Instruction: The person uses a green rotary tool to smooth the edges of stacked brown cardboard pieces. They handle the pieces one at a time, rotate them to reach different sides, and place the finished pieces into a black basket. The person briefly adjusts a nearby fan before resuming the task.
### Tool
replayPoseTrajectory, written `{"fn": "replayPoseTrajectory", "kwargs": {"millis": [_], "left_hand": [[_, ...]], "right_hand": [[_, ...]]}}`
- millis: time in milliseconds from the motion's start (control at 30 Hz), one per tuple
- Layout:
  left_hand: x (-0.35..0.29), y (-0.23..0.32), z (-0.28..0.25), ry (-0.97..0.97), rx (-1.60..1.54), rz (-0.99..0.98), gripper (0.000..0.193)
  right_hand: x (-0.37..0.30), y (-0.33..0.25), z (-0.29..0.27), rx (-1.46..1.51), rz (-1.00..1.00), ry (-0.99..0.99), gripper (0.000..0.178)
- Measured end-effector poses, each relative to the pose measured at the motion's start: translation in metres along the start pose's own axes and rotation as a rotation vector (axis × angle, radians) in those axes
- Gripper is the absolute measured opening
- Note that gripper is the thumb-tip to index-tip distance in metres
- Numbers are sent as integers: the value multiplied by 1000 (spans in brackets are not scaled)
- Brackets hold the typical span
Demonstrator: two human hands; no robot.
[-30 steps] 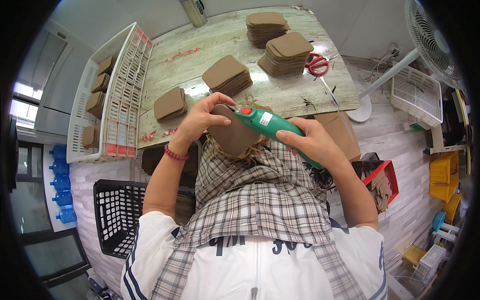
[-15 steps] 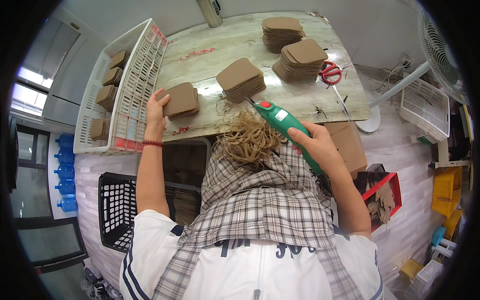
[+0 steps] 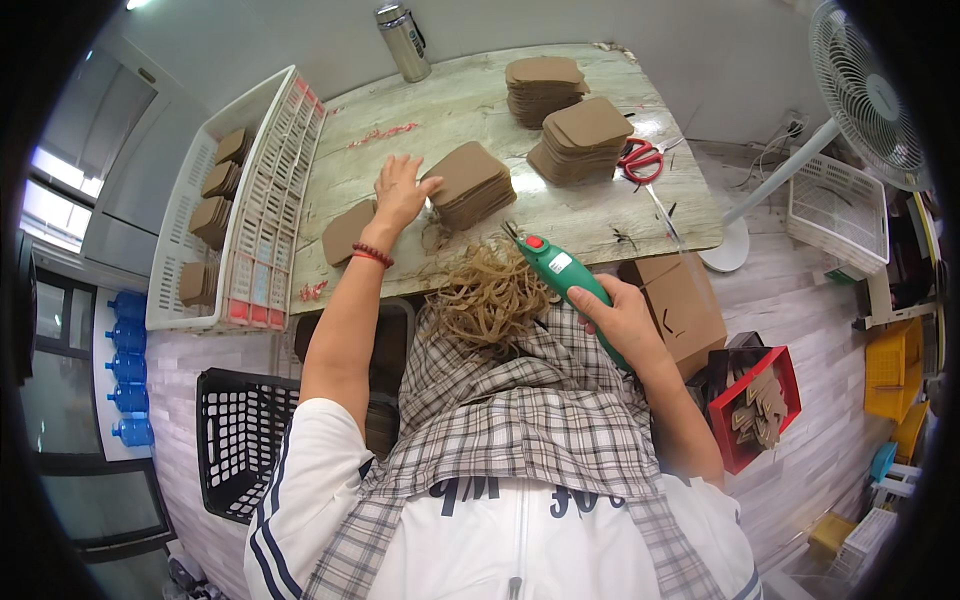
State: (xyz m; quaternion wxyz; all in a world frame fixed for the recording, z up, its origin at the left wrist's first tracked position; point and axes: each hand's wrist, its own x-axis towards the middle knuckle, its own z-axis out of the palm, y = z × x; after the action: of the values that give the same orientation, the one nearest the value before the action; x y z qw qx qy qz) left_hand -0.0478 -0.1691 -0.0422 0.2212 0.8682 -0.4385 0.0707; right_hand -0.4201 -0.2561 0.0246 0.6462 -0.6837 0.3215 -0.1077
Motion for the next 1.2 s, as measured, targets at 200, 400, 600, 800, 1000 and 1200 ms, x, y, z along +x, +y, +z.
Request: {"fn": "replayPoseTrajectory", "kwargs": {"millis": [200,400,600,800,1000,1200], "left_hand": [[0,16,-1,59,-144,-8,43],[-13,39,-30,-59,-771,-252,26],[-46,97,-48,143,-1930,-371,25],[-53,124,-35,255,-2391,-422,33],[-52,135,-28,311,-2498,-414,32],[-61,147,-25,267,-2488,-473,36]], "right_hand": [[-7,4,-5,44,12,41,36],[-6,-2,-5,43,-8,50,34],[-5,-19,7,80,-95,118,31],[-4,-40,19,130,-151,138,31],[-4,-43,23,137,-166,125,34],[-3,-46,23,128,-172,151,33]]}}
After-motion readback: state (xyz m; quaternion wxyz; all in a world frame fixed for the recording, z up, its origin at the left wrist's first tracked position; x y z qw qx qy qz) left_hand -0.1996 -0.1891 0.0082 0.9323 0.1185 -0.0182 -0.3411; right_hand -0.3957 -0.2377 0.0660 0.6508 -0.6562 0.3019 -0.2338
